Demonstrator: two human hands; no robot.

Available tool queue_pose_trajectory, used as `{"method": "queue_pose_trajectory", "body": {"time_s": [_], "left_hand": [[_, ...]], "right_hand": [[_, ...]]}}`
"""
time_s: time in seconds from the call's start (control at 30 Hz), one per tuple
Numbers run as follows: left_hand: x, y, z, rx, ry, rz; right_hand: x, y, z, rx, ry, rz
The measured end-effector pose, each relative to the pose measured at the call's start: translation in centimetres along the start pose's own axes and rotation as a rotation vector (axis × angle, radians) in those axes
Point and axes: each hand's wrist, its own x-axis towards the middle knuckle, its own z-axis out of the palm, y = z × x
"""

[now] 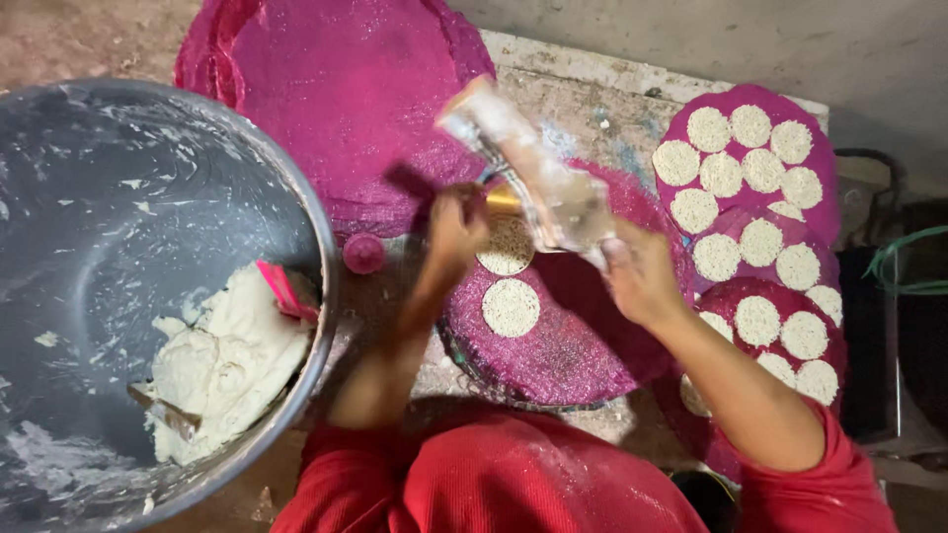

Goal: The person scoops rice dough from a large basin into a handheld press and squeezes the press to extrude round rice cakes onto pink mesh trays. They refill the press with dough, press out discs one at a time, and occasionally reposition a ring and rotate the tray to make space for more discs.

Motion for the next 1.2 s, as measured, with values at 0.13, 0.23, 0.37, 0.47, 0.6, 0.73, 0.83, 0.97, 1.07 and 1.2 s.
{"method": "queue_pose_trajectory", "body": {"time_s": [0.13,0.23,0.37,0.47,0.6,0.73,0.83,0.97,1.07,1.2], "left_hand": [[-3.6,2.0,1.8,0.461,-0.29,0.018],[-4.2,3.3,1.4,0.513,-0.292,0.012],[-2.0,3.7,1.5,0.573,-0.295,0.03],[1.3,4.8,2.8,0.6,-0.289,0.138],[3.9,9.6,3.1,0.723,-0.438,0.188],[-0.9,16.2,-0.1,0.422,-0.632,0.572],[-7.9,18.6,-5.6,-0.061,-0.847,0.722],[-13.9,19.5,-13.6,-0.145,-0.858,0.592],[-17.2,20.1,-17.3,0.017,-0.757,0.472],[-21.0,19.9,-21.1,0.249,-0.675,0.301]], "right_hand": [[-3.5,0.7,-2.3,0.137,0.134,0.127],[-7.4,2.1,-3.4,0.13,0.246,0.212],[-15.1,4.6,-5.4,0.109,0.41,0.174],[-20.7,6.4,-5.8,0.269,0.545,0.274],[-24.2,6.8,-5.5,0.279,0.54,0.226],[-23.0,2.2,-4.6,0.06,0.428,0.36],[-19.7,-4.4,-3.7,-0.282,0.223,-0.048],[-12.0,-13.7,-4.6,-0.53,-0.104,-0.476],[-4.5,-17.9,-4.2,-0.508,-0.269,-0.986],[0.4,-20.5,-1.1,-0.254,-0.828,-1.037]]}}
